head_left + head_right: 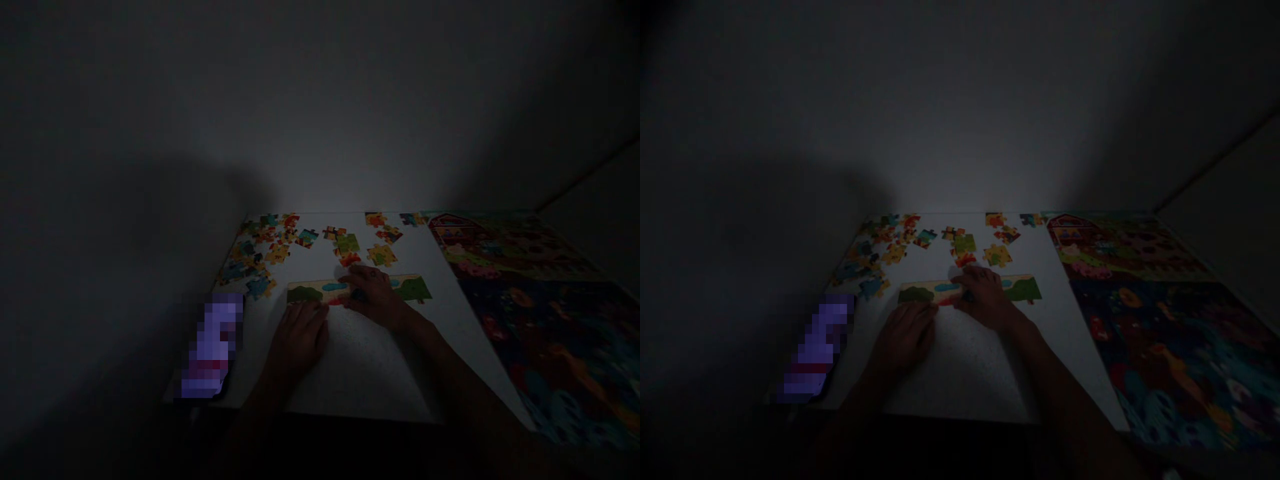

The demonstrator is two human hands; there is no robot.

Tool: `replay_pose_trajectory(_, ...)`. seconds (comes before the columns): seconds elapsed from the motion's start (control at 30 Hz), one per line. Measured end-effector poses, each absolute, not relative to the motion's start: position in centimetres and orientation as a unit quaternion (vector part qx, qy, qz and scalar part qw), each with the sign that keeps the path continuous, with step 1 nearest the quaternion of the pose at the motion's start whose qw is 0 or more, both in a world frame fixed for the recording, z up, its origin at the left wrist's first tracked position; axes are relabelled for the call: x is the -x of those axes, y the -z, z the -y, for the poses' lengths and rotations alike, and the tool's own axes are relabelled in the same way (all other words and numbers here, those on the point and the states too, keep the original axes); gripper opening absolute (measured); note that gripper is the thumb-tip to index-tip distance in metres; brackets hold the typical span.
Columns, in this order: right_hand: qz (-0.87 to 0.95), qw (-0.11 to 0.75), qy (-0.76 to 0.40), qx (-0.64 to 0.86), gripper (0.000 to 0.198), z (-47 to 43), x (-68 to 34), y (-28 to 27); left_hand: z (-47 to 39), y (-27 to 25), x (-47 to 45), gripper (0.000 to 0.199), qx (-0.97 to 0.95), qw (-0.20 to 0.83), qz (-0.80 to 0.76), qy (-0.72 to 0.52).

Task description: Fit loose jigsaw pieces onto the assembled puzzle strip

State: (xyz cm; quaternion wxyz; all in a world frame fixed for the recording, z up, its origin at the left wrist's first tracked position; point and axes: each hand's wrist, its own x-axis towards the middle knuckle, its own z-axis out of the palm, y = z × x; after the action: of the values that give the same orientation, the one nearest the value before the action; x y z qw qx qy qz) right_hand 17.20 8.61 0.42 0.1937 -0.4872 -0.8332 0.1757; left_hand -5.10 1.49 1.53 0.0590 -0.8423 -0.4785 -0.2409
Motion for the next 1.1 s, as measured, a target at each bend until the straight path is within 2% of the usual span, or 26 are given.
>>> replay_pose_trajectory(0.17,0.826,0.238,-0.166,0.483,0.043,-8.7,-18.3,-1.2,-1.6,-1.3,5.0,0.028,0.841,0.043,0.479,0.247)
replay_pose_trajectory(0.37,0.634,0.404,-0.07,0.656,0.034,-5.7,-25.7,-1.8,-1.9,-0.5,5.9,0.032,0.83,0.052,0.48,0.278)
replay_pose_trajectory(0.63,0.638,0.337,0.004,0.692,0.035,-1.4,-25.9,1.5,-3.0,0.7,7.0,0.036,0.787,0.05,0.553,0.268)
replay_pose_trajectory(0.83,0.653,0.316,0.009,0.688,0.036,-1.4,-26.0,1.5,-2.0,0.0,6.7,0.036,0.813,0.061,0.495,0.301)
replay_pose_trajectory(0.93,0.673,0.32,0.026,0.666,0.041,-1.4,-26.7,1.9,-1.2,-1.0,6.1,0.034,0.879,0.008,0.386,0.281)
replay_pose_trajectory(1.1,0.704,0.296,0.028,0.645,0.045,-1.6,-27.5,2.9,-0.9,-1.5,5.6,0.028,0.871,-0.048,0.4,0.281)
